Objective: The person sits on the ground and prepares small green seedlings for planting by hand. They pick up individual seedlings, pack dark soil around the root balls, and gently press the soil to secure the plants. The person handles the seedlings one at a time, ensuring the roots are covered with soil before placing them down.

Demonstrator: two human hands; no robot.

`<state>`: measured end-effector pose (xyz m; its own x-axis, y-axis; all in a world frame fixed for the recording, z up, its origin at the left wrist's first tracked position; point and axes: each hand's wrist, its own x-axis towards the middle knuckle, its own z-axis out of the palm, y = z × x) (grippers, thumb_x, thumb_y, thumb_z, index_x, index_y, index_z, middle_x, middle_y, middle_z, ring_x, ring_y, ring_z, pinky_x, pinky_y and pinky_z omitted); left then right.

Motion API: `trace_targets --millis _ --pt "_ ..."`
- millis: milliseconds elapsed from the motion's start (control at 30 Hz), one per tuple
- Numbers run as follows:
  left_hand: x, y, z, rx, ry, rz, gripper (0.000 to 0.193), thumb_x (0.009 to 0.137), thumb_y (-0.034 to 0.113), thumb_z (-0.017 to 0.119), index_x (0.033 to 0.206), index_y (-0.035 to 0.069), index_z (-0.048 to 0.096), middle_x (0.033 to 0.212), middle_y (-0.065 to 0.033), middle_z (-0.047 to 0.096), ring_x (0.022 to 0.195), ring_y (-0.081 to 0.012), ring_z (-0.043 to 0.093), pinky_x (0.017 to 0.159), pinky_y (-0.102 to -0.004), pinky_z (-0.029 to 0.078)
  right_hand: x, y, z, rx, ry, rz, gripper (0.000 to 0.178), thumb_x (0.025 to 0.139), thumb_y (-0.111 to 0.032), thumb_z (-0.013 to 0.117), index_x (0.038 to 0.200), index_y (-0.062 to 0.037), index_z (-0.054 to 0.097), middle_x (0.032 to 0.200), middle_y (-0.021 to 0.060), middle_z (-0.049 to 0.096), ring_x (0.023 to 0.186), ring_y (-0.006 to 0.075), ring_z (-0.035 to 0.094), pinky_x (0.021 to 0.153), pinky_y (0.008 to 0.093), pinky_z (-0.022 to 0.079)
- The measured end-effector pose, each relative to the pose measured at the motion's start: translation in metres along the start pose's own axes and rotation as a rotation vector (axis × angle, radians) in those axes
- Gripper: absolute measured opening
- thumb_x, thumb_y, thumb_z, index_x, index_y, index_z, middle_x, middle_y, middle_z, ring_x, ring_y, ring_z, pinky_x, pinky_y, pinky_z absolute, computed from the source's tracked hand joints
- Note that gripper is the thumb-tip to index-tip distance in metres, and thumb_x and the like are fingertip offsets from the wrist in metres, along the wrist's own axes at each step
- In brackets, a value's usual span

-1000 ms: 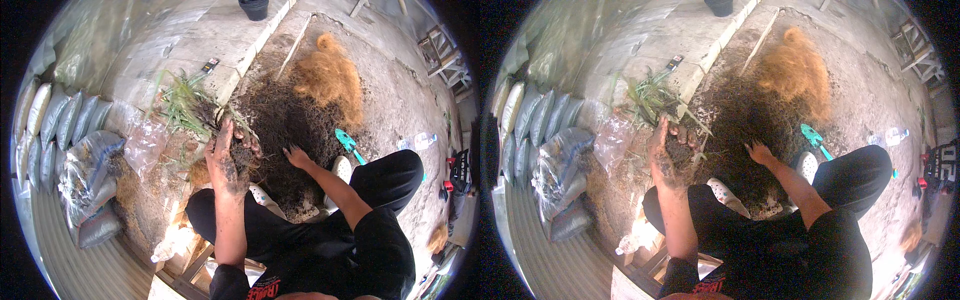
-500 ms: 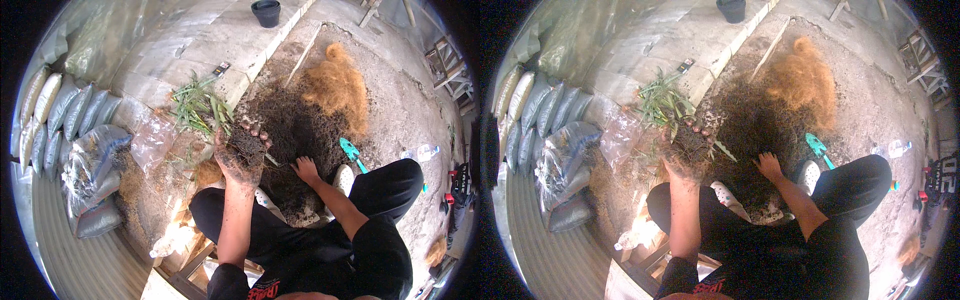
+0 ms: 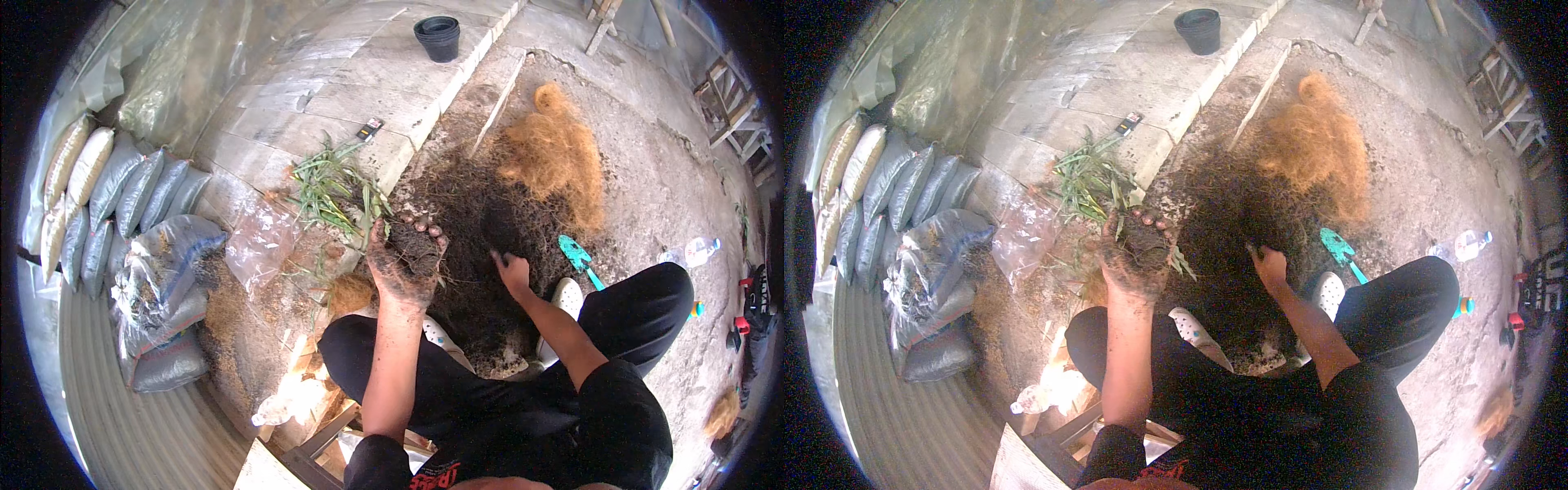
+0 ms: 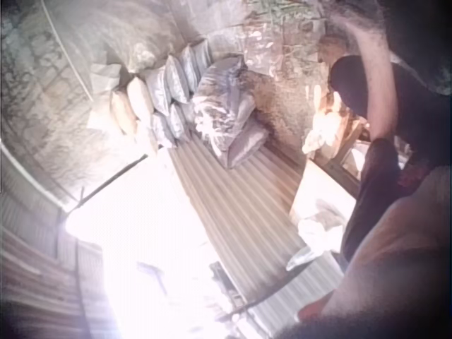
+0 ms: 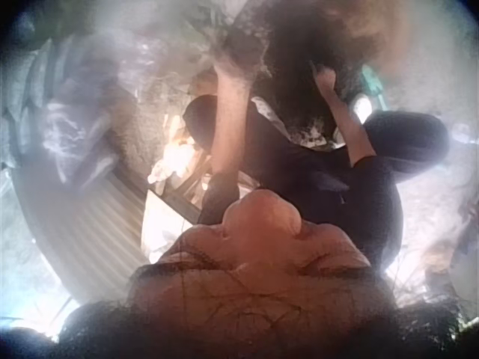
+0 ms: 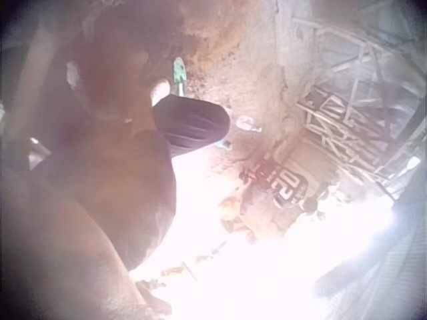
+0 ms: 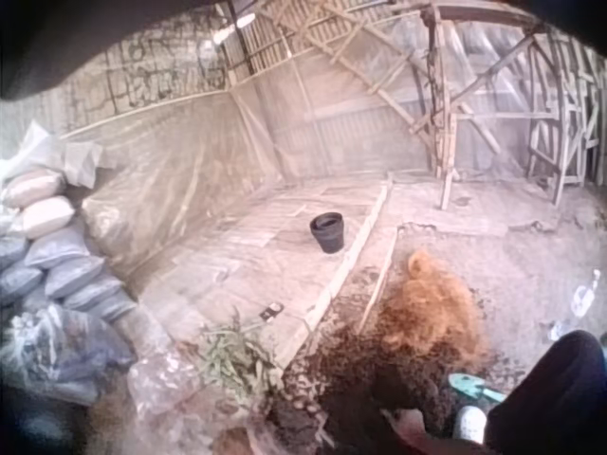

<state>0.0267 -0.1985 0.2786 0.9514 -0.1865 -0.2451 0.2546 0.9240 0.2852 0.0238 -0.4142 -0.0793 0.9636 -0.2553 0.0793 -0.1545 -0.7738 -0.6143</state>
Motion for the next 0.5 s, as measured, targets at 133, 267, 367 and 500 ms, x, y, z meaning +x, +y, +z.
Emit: trace_targets --millis 133,267,367,500 --pt "0.001 -0.005 0.001 -0.001 -0.013 -0.002 0.031 0.091 0.036 0.047 0.088 0.006 0.056 0.082 -0.0086 0.053 0.082 -0.0256 0.051 0.078 -0.0391 0.043 0.049 0.011 -0.013 0.559 0.154 0.673 0.052 0.089 -0.055 0.056 0.066 -0.0087 0.055 0.055 0.0052 0.048 0.048 0.0188 0.050 0.046 0.0372 0.041" --pt "0.002 0.003 -0.007 -0.017 -0.019 -0.016 0.032 0.093 0.036 0.045 0.089 0.005 0.055 0.082 -0.0091 0.053 0.081 -0.0258 0.051 0.078 -0.0394 0.044 0.073 -0.047 -0.051 1.435 -0.185 1.007 0.048 0.093 -0.053 0.050 0.085 -0.0062 0.060 0.070 0.0061 0.060 0.067 0.0210 0.060 0.061 0.0369 0.049" --pt "0.003 -0.002 -0.001 -0.026 0.010 -0.024 0.032 0.093 0.035 0.043 0.089 0.005 0.054 0.082 -0.0095 0.053 0.080 -0.0259 0.052 0.077 -0.0397 0.044 0.078 -0.074 -0.091 1.848 -0.414 0.928 0.047 0.096 -0.051 0.045 0.114 -0.0085 0.055 0.095 0.0065 0.062 0.083 0.0220 0.060 0.073 0.0387 0.053" --pt "0.009 -0.005 -0.002 -0.032 0.041 -0.038 0.030 0.093 0.033 0.043 0.089 0.005 0.054 0.081 -0.0097 0.053 0.080 -0.0260 0.052 0.076 -0.0401 0.045 0.082 -0.067 -0.089 1.743 -0.552 0.829 0.048 0.097 -0.047 0.044 0.128 -0.0114 0.052 0.116 0.0075 0.062 0.099 0.0233 0.060 0.084 0.0419 0.052"
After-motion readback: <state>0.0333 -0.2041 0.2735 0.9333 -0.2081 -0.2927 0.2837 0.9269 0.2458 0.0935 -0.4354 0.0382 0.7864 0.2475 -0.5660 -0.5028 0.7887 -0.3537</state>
